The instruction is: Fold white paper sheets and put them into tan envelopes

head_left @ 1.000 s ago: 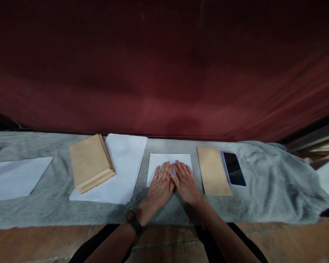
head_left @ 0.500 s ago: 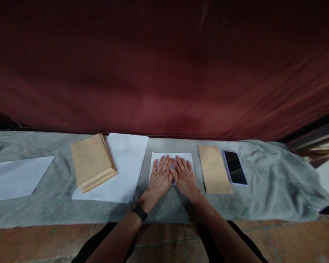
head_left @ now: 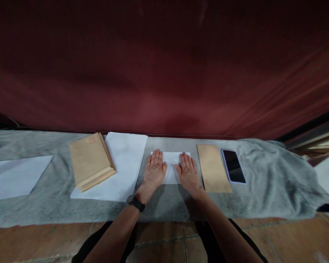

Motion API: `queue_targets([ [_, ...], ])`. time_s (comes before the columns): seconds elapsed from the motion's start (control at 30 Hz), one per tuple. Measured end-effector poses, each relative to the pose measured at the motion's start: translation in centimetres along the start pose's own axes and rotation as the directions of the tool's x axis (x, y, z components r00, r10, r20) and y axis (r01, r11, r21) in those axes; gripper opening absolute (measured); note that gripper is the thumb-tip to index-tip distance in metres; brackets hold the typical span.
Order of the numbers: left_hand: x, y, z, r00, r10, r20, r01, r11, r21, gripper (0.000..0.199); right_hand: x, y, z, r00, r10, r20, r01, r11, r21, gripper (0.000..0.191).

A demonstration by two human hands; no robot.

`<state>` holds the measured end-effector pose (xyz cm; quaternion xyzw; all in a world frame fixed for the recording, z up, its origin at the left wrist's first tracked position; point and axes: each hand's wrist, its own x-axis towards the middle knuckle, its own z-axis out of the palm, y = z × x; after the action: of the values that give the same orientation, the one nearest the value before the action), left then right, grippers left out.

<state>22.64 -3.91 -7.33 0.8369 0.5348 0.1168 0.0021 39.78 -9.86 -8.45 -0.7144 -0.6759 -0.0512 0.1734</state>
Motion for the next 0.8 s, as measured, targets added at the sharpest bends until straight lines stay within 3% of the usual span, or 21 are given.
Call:
queue_targets([
  [0.5,-0.7,-0.7,0.6,0.976,-0.179,-0.124,0.177,0.984,-0.020,0.065,-1.1,0.9,0.5,0.994,0.094,-0.051,-0.094,0.996,-0.009,0.075],
  [0.67,-1.2,-0.3,-0.5,0.976,-0.148,-0.159,0.144,0.989,-0.037,0.065,-1.7,1.3,-0.5,0.994,0.080,-0.076,-0.078,0.996,0.033,0.071],
  [0.8,-3.0,1.0,-1.0,0.986,0.001,-0.167,-0.014,0.997,-0.078,0.064,-2.6,0.4,-1.7,0.997,-0.028,-0.076,0.038,0.991,0.130,0.066],
])
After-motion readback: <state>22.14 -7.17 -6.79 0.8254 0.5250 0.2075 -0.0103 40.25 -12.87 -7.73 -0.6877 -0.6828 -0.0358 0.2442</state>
